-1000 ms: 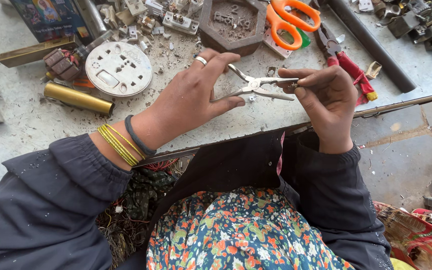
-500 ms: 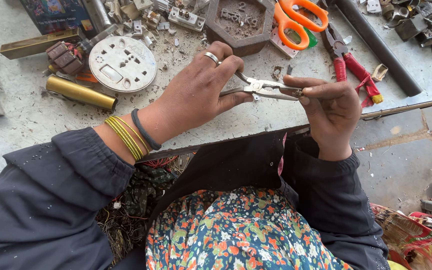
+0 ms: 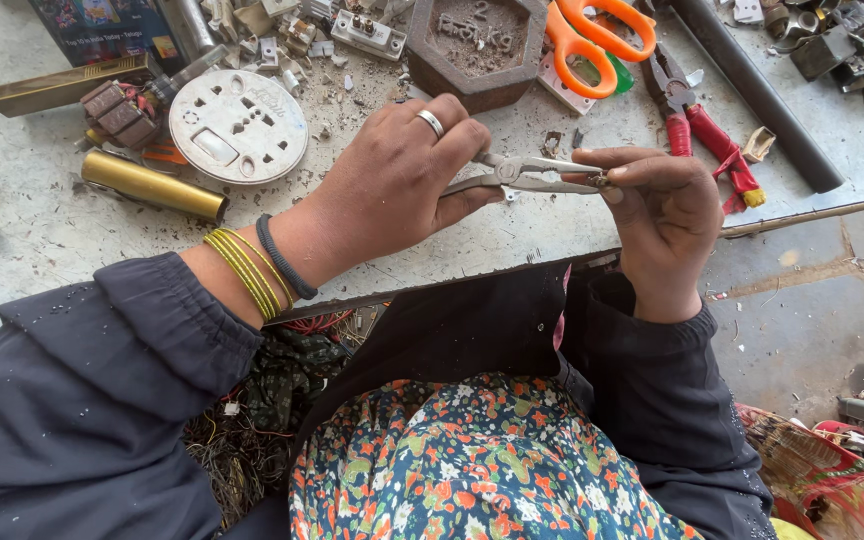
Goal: The person sits on the floor and uses pliers and a screwdriver to disassemble and manipulate a small electrical component. They hold the component with one hand while using the tools to pry and adjust internal parts.
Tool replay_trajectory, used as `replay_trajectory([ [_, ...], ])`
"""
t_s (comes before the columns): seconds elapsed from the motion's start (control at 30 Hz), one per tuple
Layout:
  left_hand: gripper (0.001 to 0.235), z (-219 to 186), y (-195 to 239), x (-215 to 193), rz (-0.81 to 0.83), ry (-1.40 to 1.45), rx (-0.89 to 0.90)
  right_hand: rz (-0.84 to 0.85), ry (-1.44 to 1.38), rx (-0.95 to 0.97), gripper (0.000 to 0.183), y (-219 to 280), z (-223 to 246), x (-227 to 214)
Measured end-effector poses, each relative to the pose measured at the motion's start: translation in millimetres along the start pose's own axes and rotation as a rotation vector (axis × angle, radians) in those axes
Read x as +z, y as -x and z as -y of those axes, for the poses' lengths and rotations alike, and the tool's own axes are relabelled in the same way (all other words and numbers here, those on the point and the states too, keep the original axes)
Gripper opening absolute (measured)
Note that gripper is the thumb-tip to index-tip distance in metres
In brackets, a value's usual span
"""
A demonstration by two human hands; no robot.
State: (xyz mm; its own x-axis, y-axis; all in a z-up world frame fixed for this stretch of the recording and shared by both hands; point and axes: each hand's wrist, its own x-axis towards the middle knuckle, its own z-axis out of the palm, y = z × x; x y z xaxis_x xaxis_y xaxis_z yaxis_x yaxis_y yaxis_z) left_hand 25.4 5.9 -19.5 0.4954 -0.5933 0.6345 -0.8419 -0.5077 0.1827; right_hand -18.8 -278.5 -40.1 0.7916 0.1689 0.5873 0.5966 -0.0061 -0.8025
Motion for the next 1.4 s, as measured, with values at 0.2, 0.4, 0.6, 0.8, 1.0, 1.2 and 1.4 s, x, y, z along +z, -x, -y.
replay_trajectory([
  [0.2,0.039,-0.3,-2.7,-5.3,0.011,-0.031,0.023,0.015,0.011,0.028,0.015,-0.2,0.1,-3.1],
  [0.4,0.038,0.6,-1.1,-6.9,0.009,-0.08,0.027,0.026,-0.015,0.066,0.016,-0.5,1.7,-2.9],
  [0.6,0.04,1.9,1.3,-9.3,-0.017,-0.123,0.037,0.032,0.006,0.104,0.022,-1.4,5.2,-4.1],
  [0.8,0.04,3.1,3.6,-12.3,-0.035,-0.158,0.063,0.054,0.106,0.148,0.019,-4.1,2.9,-4.2],
  [1.0,0.04,3.2,3.8,-11.8,-0.036,-0.173,0.069,0.046,0.11,0.145,0.013,-3.4,5.8,-1.7],
  [1.2,0.04,3.5,4.6,-11.8,-0.035,-0.174,0.07,0.037,0.1,0.121,0.017,-3.7,3.9,-2.3],
  [1.4,0.042,4.2,4.7,-11.7,-0.032,-0.158,0.059,0.058,0.126,0.134,0.013,-2.9,0.2,-7.0],
])
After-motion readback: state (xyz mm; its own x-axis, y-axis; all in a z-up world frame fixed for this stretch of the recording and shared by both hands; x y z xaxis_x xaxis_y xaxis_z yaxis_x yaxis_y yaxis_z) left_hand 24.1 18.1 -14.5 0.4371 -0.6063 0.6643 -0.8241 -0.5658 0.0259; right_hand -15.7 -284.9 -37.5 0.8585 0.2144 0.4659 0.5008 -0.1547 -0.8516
